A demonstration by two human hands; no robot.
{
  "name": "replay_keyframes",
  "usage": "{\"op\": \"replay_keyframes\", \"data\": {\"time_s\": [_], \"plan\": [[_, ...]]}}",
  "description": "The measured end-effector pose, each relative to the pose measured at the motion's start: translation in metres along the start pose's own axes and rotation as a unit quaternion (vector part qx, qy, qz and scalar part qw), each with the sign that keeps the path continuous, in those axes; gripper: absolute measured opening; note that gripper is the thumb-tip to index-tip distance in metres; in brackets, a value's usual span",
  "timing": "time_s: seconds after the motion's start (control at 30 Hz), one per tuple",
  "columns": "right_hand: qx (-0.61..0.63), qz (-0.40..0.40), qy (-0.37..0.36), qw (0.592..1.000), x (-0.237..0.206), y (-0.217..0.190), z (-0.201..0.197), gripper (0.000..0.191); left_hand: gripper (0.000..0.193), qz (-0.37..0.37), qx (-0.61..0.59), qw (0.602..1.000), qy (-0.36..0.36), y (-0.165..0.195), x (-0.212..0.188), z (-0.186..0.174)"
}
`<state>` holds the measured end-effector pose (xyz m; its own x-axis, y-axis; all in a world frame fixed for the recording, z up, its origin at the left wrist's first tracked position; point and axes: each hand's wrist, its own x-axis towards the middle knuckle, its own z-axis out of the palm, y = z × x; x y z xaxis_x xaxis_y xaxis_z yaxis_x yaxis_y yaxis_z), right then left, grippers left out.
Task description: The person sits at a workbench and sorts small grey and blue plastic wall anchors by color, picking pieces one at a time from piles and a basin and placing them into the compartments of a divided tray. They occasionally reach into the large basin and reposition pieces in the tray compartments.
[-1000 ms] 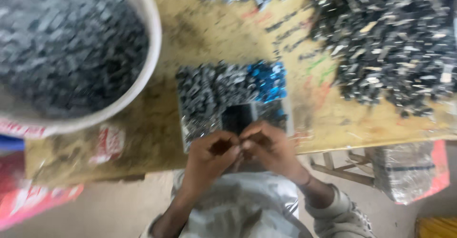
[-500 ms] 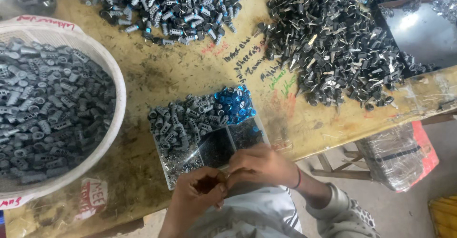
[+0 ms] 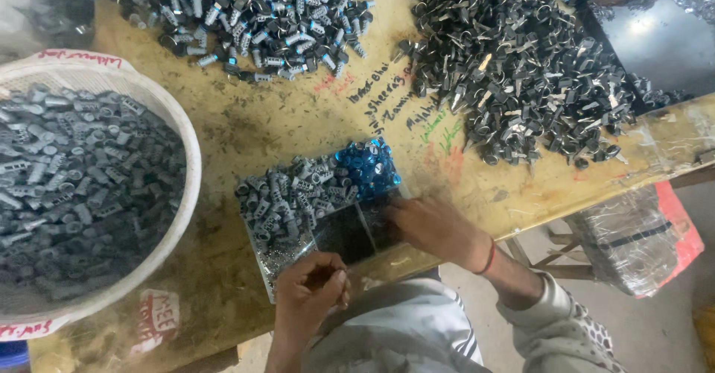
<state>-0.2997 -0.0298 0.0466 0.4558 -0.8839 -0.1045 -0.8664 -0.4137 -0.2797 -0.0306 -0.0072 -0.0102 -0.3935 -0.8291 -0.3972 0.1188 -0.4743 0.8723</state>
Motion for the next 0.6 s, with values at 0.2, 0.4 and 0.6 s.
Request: {"op": "replay_keyframes", "data": {"time_s": [0.2, 0.4, 0.6], "plan": [[-0.012, 0.058, -0.023, 0.998, 0.002, -0.001, 0.009, 0.026, 0.007, 0.055, 0.009, 0.998, -0.024, -0.010, 0.007, -0.005], [0.057, 0.043, 0.089, 0.993, -0.002, 0.001, 0.007, 0.031, 0.007, 0.043, 0.030, 0.998, -0.025, -0.004, 0.006, -0.004], [0.493, 0.077, 0.092, 0.862, -0.005, -0.025, -0.003, 0.012, 0.008, 0.084, 0.064, 0.994, 0.021, 0.001, -0.002, 0.007]]}}
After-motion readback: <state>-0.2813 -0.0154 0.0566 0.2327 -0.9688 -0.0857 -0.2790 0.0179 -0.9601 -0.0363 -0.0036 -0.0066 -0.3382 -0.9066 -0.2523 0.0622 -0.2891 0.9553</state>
